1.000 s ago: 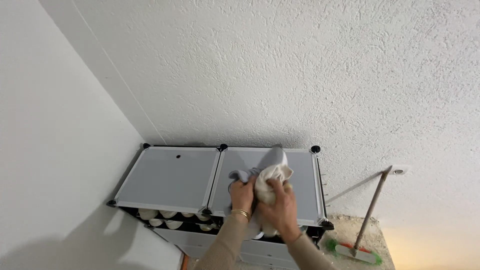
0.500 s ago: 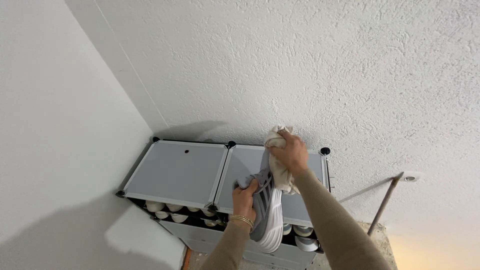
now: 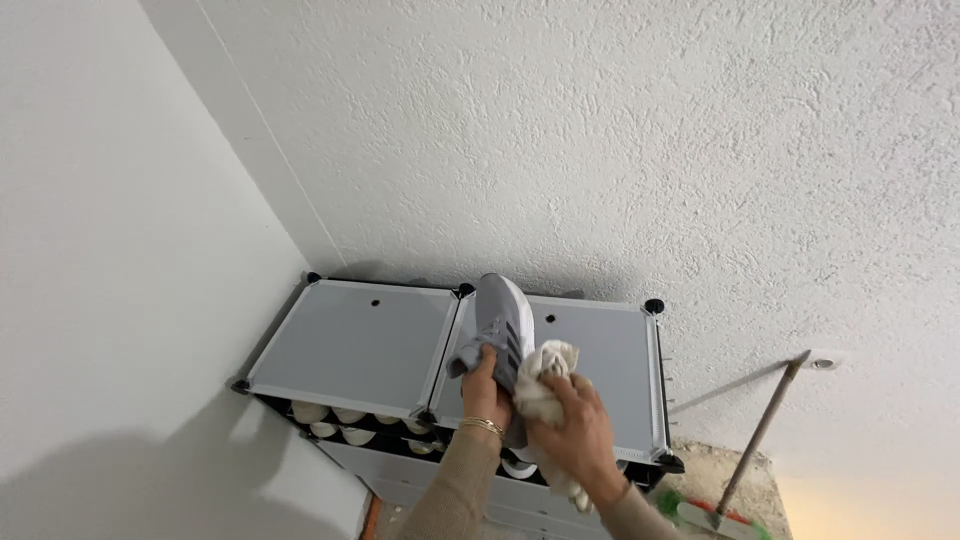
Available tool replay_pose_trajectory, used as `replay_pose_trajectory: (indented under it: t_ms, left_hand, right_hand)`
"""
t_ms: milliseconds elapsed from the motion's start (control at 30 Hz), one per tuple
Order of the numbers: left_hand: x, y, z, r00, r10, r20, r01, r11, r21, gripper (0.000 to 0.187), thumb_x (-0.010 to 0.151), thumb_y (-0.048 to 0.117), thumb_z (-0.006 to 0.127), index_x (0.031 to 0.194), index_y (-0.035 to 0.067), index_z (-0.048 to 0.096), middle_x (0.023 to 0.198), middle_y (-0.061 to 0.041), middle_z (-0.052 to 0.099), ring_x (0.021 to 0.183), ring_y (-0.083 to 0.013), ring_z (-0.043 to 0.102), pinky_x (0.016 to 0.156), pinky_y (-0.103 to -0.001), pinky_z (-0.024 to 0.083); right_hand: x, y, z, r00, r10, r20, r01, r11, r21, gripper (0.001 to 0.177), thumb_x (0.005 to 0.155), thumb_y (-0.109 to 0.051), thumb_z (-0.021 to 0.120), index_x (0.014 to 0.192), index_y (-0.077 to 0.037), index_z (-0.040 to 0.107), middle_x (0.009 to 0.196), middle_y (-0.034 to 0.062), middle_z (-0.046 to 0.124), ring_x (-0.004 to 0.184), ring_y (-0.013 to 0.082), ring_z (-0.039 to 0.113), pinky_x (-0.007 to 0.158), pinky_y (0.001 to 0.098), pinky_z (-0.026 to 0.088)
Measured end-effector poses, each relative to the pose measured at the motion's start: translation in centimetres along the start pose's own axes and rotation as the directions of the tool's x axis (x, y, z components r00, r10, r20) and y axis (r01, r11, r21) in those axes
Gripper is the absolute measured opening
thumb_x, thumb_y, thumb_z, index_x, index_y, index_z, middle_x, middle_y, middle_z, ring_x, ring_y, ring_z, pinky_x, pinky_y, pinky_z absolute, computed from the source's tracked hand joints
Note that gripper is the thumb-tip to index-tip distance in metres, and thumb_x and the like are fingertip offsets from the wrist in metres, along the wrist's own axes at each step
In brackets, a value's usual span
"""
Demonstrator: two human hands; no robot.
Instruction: The person removes several pairs of sneakers from a multi-tiered shoe rack, including blue and white pairs, and places them back. They then use a white cloth to wipe the exterior of a grey sneaker resting on the top shelf of the rack.
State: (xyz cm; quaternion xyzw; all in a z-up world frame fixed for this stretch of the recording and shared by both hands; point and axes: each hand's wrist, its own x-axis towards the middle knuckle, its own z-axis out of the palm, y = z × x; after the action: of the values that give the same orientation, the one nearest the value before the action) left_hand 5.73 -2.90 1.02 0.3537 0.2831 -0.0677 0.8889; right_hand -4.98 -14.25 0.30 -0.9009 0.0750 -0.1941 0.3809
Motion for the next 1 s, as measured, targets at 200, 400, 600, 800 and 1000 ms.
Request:
replay_pose_trajectory:
  t_ms: [200, 400, 600, 800, 1000]
  left_hand:
    - [-1.9, 1.5, -0.6, 0.945, 0.005, 0.327, -0.267, 0.587, 0.764, 0.079, 0.099, 0.060, 0.059, 0.155, 0.006, 0.043, 0.153, -0.023, 0.050, 0.141, -0.0457, 0.045, 0.116, -0.058, 0.040]
    - [-3.6, 4.1, -3.9, 0.601, -0.385, 0.700, -0.798, -0.241, 0.553, 0.063, 0.088, 0.034, 0.072, 0.138, -0.002, 0.060, 0.134, -0.025, 0.065, 0.129, -0.0458, 0.057, 0.111, -0.053, 0.045]
    - [-1.2, 2.0, -6.0, 0.505, -0.243, 0.828, -0.830, -0.399, 0.389, 0.022, 0.076, 0.010, 0.055, 0.095, 0.014, 0.064, 0.087, -0.009, 0.074, 0.092, -0.0399, 0.072, 0.105, -0.054, 0.043]
    - [0.0, -0.5, -5.3, 0.501, -0.072, 0.863, -0.833, -0.310, 0.458, 0.021, 0.075, 0.028, 0.077, 0.091, 0.016, 0.069, 0.079, -0.016, 0.074, 0.078, -0.0444, 0.069, 0.057, -0.053, 0.044]
    - [-3.6, 0.0, -3.8, 0.561, 0.014, 0.828, -0.823, -0.097, 0.560, 0.027, 0.075, 0.006, 0.061, 0.095, 0.015, 0.077, 0.085, -0.009, 0.080, 0.079, -0.0288, 0.075, 0.064, -0.041, 0.050]
  right_hand:
    - [9.2, 1.9, 1.4, 0.994, 0.055, 0.092, -0.057, 0.998, 0.024, 0.071, 0.069, -0.051, 0.079, 0.137, -0.035, 0.064, 0.134, 0.0207, 0.060, 0.129, 0.0432, 0.058, 0.106, 0.0537, 0.050]
    - [13.4, 2.6, 0.5, 0.965, 0.168, 0.200, -0.174, 0.985, 0.014, 0.077, 0.067, -0.059, 0.080, 0.138, -0.033, 0.064, 0.132, 0.0207, 0.066, 0.125, 0.0440, 0.062, 0.104, 0.0544, 0.051]
    - [6.6, 2.6, -0.1, 0.962, 0.236, 0.136, -0.255, 0.956, 0.142, 0.093, 0.069, -0.070, 0.079, 0.147, -0.024, 0.058, 0.134, 0.0233, 0.064, 0.129, 0.0434, 0.060, 0.106, 0.0541, 0.049]
    - [-3.5, -0.2, 0.9, 0.949, 0.264, -0.173, -0.245, 0.961, 0.126, 0.077, 0.071, -0.043, 0.077, 0.140, -0.014, 0.058, 0.122, 0.0141, 0.061, 0.103, 0.0299, 0.062, 0.081, 0.0466, 0.056]
    - [-4.5, -2.2, 0.7, 0.905, 0.216, -0.367, -0.136, 0.963, 0.232, 0.068, 0.063, -0.030, 0.075, 0.128, -0.015, 0.062, 0.129, 0.0177, 0.056, 0.111, 0.0408, 0.057, 0.090, 0.0525, 0.048]
